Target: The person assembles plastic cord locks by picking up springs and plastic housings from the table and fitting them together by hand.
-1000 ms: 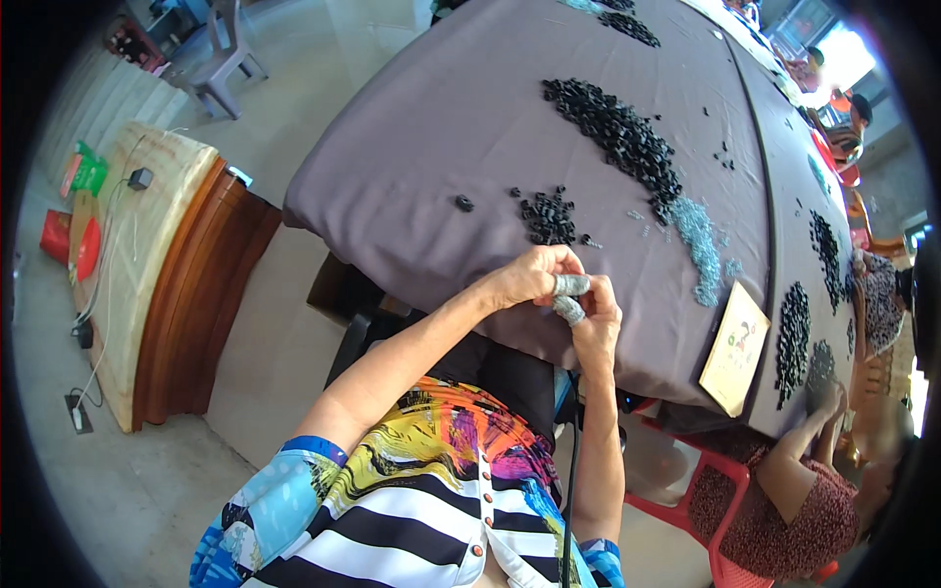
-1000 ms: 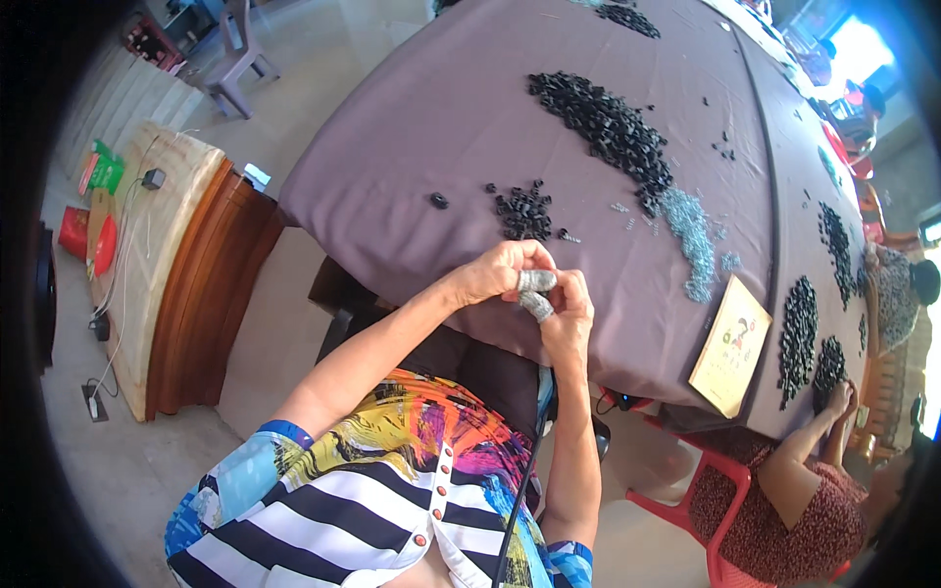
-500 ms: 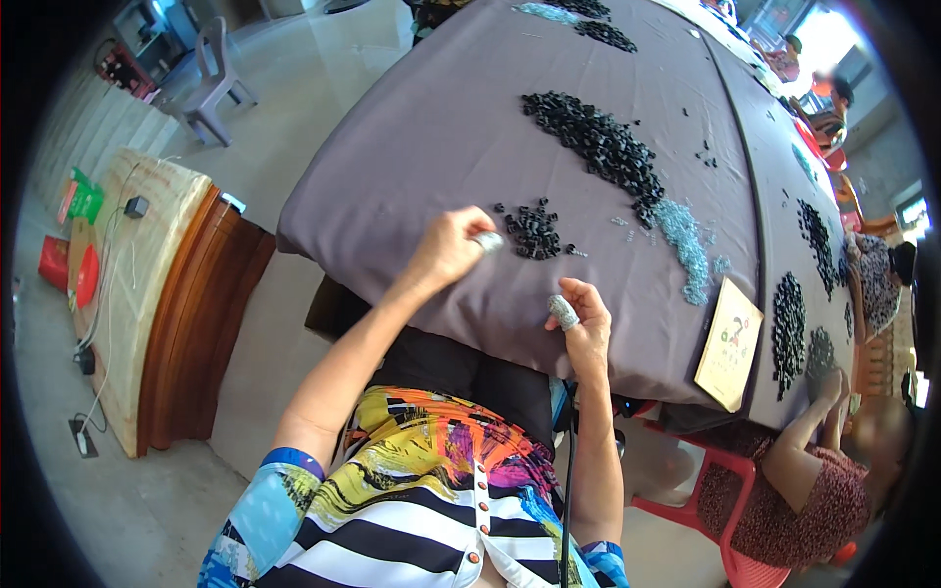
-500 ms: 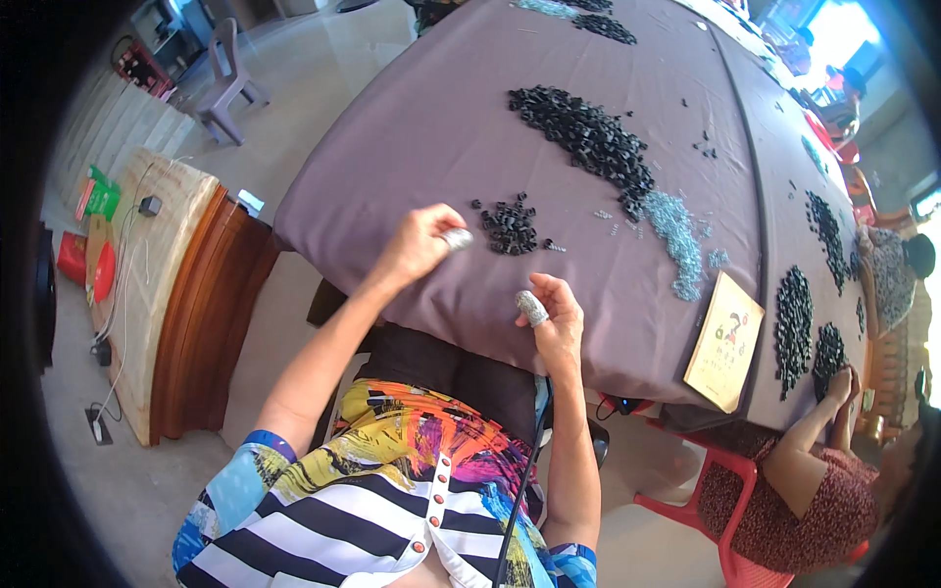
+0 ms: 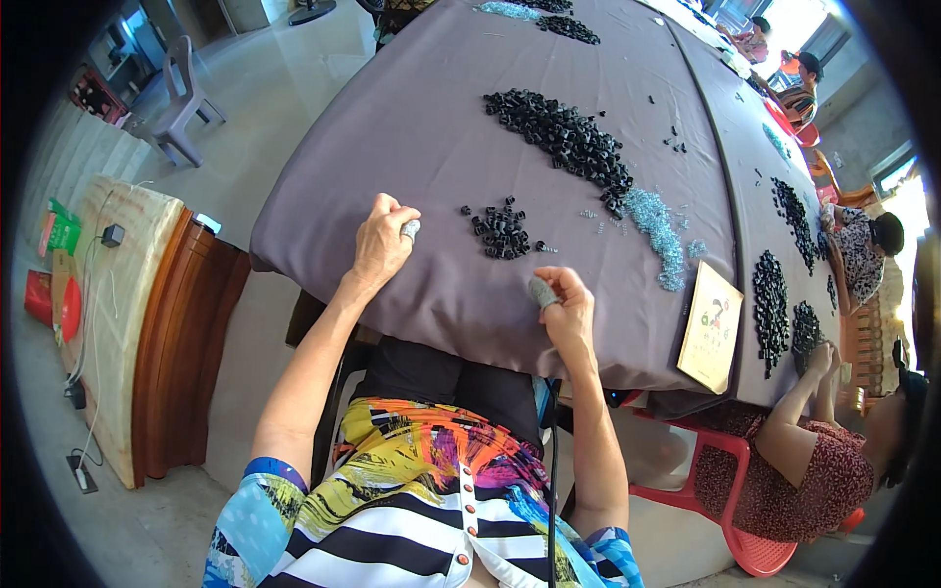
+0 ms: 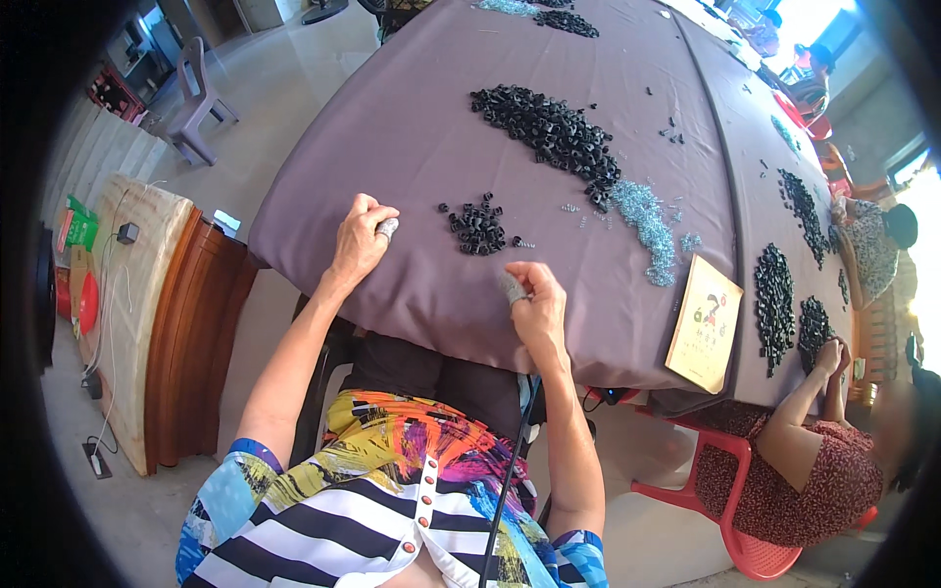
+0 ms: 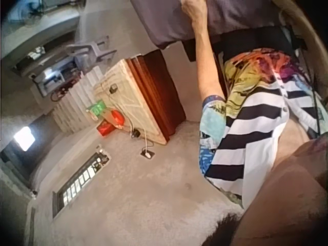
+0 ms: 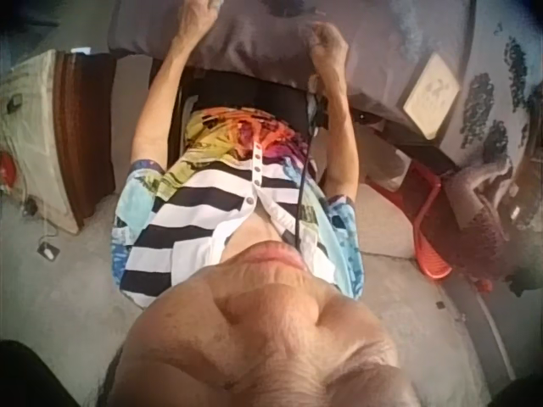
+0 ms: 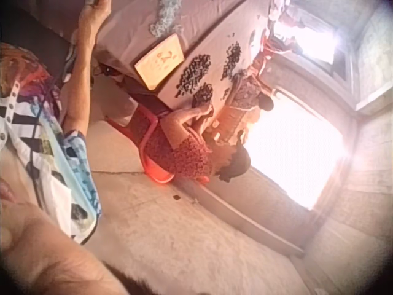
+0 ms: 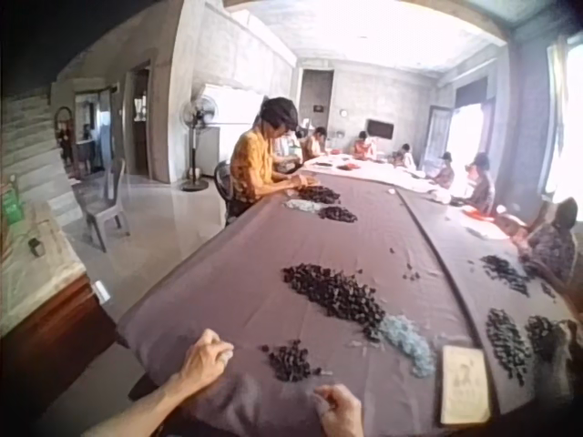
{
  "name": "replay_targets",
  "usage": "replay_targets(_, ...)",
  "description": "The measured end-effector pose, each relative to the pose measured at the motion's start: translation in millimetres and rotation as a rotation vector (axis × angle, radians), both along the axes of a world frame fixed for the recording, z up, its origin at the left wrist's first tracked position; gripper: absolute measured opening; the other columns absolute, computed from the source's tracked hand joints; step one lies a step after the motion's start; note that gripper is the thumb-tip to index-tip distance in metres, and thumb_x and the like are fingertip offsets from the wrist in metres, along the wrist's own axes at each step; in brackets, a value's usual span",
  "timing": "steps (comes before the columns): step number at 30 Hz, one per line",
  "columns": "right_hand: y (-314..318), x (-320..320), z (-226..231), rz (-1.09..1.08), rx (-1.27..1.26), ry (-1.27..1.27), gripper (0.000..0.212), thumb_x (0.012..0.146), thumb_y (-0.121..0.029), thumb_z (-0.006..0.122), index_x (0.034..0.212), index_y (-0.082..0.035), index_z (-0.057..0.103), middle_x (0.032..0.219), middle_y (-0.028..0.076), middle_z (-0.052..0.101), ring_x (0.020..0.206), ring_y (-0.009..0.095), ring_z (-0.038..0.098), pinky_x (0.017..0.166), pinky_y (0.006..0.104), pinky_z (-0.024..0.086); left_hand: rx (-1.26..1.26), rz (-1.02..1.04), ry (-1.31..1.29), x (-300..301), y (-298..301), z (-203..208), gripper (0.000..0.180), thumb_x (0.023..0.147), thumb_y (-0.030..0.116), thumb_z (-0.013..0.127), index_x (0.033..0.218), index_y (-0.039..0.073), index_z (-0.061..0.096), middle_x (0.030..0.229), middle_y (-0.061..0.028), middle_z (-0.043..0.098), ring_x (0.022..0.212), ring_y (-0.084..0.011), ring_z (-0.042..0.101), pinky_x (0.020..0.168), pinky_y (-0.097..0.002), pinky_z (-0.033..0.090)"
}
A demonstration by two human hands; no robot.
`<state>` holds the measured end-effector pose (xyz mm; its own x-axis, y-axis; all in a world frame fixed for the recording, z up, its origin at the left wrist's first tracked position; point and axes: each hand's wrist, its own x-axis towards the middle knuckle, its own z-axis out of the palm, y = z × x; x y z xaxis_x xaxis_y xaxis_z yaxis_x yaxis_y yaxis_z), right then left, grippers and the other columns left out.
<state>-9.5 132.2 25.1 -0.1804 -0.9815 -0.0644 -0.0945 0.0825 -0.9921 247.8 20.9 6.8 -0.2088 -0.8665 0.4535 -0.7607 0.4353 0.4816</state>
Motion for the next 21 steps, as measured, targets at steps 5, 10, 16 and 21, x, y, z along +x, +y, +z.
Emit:
replay_targets(5, -24, -15, 2, -0.144, -0.319, 0.737, 0.030, 0.068, 0.008, 0.050, 0.093, -0.004, 0.061, 0.085, 0.013, 0.053, 0.077, 0.031, 0.056, 0.067, 0.0369, 0.046, 0.005, 0.083, -0.003, -14, 15, 26, 0.020, 0.075, 0.011, 0.064, 0.094, 0.009, 0.062, 0.090, -0.0091, 0.051, 0.073, -0.0276, 0.059, 0.063, -0.0381, 0.049)
replay_targets(10, -35, -21, -8, -0.085, -0.189, 0.938, 0.031, 0.071, 0.004, 0.050, 0.098, -0.007, 0.060, 0.092, 0.014, 0.052, 0.084, 0.034, 0.055, 0.070, 0.0409, 0.046, -0.066, -0.128, 0.070, -57, 31, 38, 0.013, 0.074, 0.010, 0.063, 0.087, 0.010, 0.063, 0.087, -0.0064, 0.056, 0.073, -0.0256, 0.061, 0.063, -0.0362, 0.050)
replay_targets(16, -27, -16, -9, -0.075, -0.256, 0.956, 0.021, 0.071, 0.002, 0.050, 0.089, -0.006, 0.057, 0.090, 0.014, 0.051, 0.082, 0.036, 0.054, 0.068, 0.0428, 0.045, -0.160, -0.361, 0.016, -127, 25, 26, 0.018, 0.070, 0.002, 0.057, 0.086, 0.008, 0.064, 0.084, -0.0066, 0.054, 0.083, -0.0252, 0.051, 0.074, -0.0379, 0.042)
replay_targets(21, -13, -12, -16, -0.148, -0.380, 0.872, 0.030, 0.067, 0.010, 0.048, 0.095, -0.002, 0.050, 0.089, 0.016, 0.049, 0.081, 0.036, 0.053, 0.069, 0.0430, 0.044, -0.150, -0.357, -0.309, -149, 18, 15, 0.011, 0.073, 0.007, 0.054, 0.080, 0.009, 0.061, 0.086, -0.0071, 0.052, 0.087, -0.0245, 0.046, 0.073, -0.0385, 0.034)
